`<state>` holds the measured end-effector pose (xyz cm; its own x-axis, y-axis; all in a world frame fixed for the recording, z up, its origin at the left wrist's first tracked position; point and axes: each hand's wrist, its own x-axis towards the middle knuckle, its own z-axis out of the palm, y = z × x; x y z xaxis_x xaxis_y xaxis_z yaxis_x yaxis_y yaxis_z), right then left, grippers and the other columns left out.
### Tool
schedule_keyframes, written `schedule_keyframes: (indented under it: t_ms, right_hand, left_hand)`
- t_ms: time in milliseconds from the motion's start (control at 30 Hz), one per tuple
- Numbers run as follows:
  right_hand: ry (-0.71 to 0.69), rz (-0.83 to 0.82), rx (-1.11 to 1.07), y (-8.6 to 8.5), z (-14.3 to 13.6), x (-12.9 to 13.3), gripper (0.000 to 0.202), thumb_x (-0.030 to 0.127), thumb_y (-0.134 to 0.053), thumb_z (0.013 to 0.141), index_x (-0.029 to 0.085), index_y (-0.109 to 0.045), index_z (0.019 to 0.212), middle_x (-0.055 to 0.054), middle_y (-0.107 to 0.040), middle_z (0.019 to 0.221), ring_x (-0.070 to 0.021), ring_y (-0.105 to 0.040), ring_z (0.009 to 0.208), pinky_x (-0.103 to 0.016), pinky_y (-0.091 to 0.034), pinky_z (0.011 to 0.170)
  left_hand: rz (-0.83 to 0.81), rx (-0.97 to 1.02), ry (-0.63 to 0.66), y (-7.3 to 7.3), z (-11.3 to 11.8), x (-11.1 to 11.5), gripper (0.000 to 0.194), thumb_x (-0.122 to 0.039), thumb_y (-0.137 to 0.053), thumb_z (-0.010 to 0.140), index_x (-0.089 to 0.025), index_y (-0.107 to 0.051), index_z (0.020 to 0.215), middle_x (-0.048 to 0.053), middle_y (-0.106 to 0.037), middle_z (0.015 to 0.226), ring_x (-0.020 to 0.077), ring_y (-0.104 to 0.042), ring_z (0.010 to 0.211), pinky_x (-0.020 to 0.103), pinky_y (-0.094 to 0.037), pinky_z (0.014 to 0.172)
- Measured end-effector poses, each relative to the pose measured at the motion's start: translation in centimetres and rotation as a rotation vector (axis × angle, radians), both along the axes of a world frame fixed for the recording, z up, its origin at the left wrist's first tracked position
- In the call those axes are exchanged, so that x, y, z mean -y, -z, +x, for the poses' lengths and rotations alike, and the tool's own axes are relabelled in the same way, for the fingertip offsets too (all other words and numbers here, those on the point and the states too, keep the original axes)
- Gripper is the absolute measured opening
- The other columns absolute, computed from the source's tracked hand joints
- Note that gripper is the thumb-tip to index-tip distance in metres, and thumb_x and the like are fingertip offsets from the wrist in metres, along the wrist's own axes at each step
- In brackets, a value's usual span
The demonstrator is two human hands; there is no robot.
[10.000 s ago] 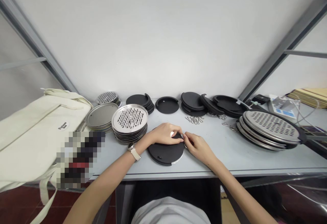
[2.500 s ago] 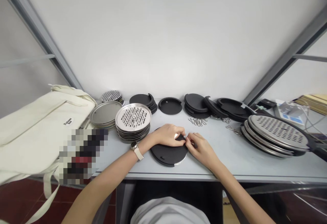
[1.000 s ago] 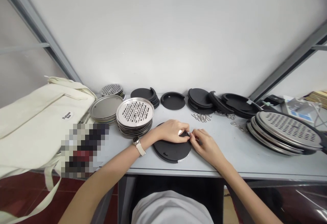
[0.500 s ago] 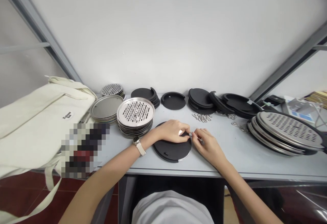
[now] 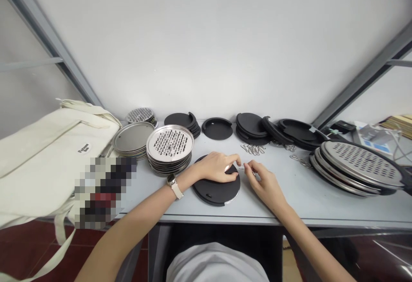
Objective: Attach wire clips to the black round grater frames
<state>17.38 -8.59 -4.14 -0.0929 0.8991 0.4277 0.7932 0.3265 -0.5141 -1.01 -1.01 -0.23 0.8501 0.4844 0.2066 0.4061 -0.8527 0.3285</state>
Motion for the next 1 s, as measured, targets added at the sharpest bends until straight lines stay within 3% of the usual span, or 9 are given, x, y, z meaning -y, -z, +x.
schedule_keyframes:
  t_ms: [167,400,1000]
  right_hand:
    - [-0.129,-0.073,0.088,0.2,-0.3,-0.2,0.018,0.027,-0.039,0.094,0.022,-0.046,0.078,-0.003,-0.054,0.071,-0.0194,-0.054,0.068,-0.03,-0.043,0.062]
    - [-0.15,-0.086,0.107,-0.5,-0.5,-0.1,0.022,0.021,-0.036,0.093,0.022,-0.043,0.073,-0.003,-0.053,0.066,-0.0197,-0.053,0.067,-0.029,-0.041,0.06]
    - [-0.144,-0.09,0.179,0.1,-0.6,-0.8,0.026,0.022,-0.034,0.095,0.022,-0.043,0.07,-0.003,-0.053,0.064,-0.0204,-0.052,0.067,-0.031,-0.039,0.063]
  left_hand:
    - [0.054,-0.028,0.007,-0.1,0.0,0.0,0.031,-0.034,-0.056,0.08,-0.022,-0.052,0.108,-0.002,-0.063,0.068,0.0179,-0.06,0.063,0.025,-0.033,0.054]
    - [0.046,-0.024,0.018,0.1,0.0,-0.2,0.028,-0.035,-0.055,0.081,-0.022,-0.052,0.105,-0.003,-0.061,0.066,0.0169,-0.06,0.06,0.025,-0.034,0.054]
    - [0.032,0.006,0.005,0.6,0.0,-0.4,0.018,-0.035,-0.056,0.079,-0.022,-0.051,0.091,-0.004,-0.06,0.066,0.0152,-0.056,0.06,0.024,-0.032,0.054]
